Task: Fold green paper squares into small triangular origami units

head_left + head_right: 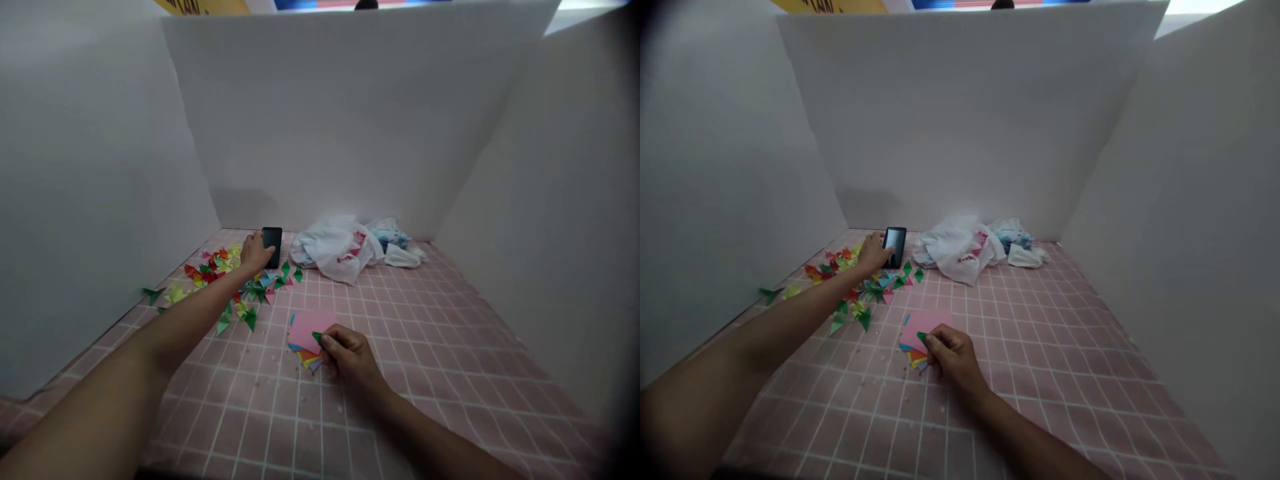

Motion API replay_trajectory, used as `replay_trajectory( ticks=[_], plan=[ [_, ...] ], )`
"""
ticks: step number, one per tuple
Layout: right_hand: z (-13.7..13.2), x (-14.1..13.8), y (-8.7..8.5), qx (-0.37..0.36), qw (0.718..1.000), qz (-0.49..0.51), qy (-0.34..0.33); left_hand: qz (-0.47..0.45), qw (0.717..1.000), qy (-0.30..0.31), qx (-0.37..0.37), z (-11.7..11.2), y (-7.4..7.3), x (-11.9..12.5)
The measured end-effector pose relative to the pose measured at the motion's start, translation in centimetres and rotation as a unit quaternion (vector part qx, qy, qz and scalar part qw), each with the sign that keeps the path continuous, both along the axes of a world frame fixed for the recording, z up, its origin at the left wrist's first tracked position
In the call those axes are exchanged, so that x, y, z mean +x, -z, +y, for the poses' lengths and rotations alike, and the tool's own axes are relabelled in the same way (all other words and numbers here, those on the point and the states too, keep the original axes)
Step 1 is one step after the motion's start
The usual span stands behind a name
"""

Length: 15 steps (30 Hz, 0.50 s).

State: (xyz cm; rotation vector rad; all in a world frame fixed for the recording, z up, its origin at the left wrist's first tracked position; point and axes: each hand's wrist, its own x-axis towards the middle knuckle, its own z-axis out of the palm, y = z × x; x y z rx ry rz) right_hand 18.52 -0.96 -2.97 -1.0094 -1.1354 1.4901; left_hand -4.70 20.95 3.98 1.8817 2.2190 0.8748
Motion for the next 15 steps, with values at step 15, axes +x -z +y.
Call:
replay_trajectory(
  ticks=[15],
  plan=[
    [1.3, 0.9, 2.3, -0.007, 0.997, -0.075, 0.029, -0.030, 0.993, -0.100, -0.063, 6.0, 3.7, 3.8]
  ],
)
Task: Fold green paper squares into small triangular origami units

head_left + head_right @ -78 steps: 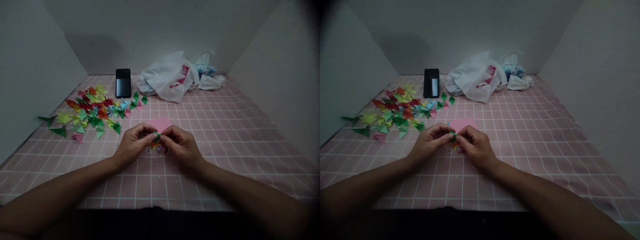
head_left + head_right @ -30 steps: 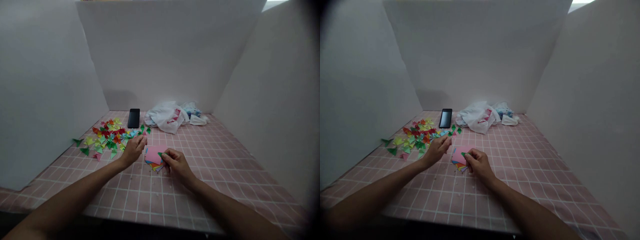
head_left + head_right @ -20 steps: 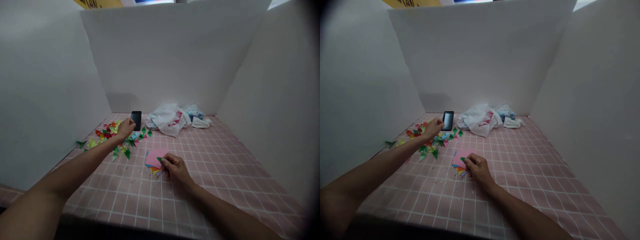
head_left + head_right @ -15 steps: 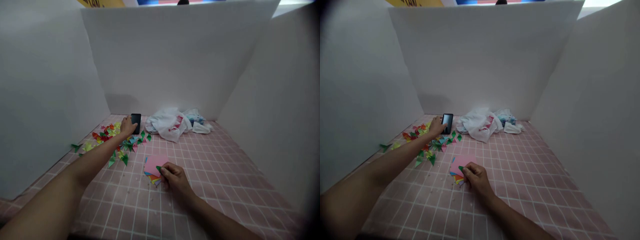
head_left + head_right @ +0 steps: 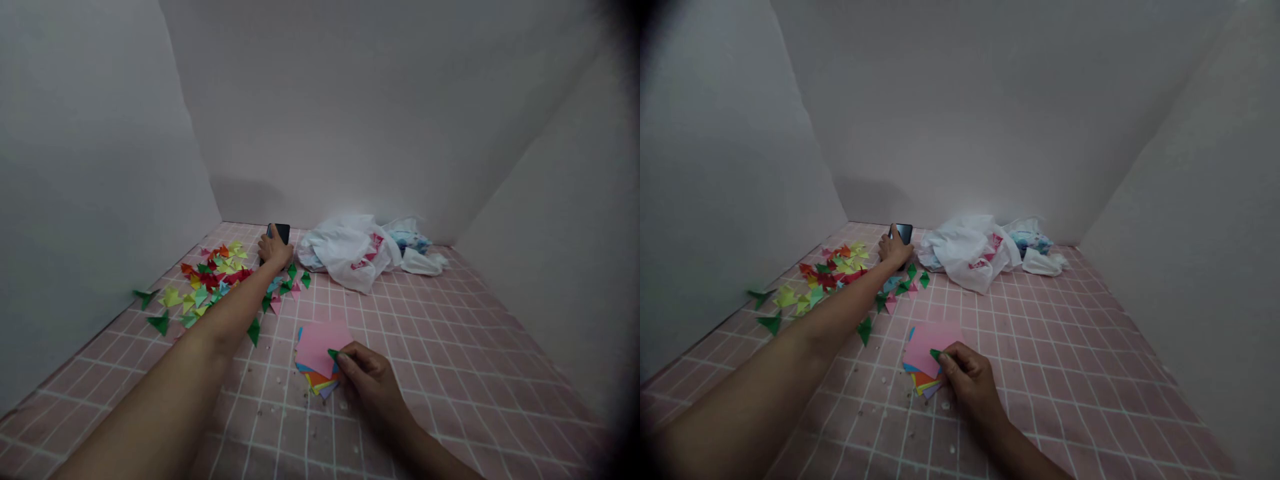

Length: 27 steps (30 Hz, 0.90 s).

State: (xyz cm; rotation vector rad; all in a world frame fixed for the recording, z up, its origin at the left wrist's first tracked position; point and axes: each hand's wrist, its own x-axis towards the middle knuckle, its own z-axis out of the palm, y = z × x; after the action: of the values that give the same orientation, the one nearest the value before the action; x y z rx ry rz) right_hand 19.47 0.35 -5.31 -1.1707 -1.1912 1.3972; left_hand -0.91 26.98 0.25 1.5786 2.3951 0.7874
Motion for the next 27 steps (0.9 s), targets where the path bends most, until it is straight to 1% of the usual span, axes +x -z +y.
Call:
replay_trajectory(
  ticks=[4, 12, 18, 22, 27],
  plan=[
    [-0.1, 0.1, -0.1, -0.021, 1.000, 0.004, -0.013, -0.017, 1.000, 0.001, 0.000, -0.1, -0.3, 0.2],
    [0.0, 0.1, 0.3, 0.003, 1.000, -0.003, -0.011, -0.040, 0.999, -0.016, -0.006, 0.0, -1.0, 0.8],
    [0.1, 0.0, 0.3, 0.007, 1.000, 0.002, -0.014, -0.051, 0.999, -0.012, -0.008, 0.2, -0.9, 0.6],
    [0.0, 0.0, 0.0, 0.013, 1.000, -0.005, -0.004, -0.078, 0.997, 0.018, -0.013, 0.1, -0.9, -0.8],
    [0.0, 0.0, -0.1, -0.005, 1.000, -0.001, 0.003, -0.141, 0.987, 0.082, -0.002, -0.5, -1.1, -4.4]
  ],
)
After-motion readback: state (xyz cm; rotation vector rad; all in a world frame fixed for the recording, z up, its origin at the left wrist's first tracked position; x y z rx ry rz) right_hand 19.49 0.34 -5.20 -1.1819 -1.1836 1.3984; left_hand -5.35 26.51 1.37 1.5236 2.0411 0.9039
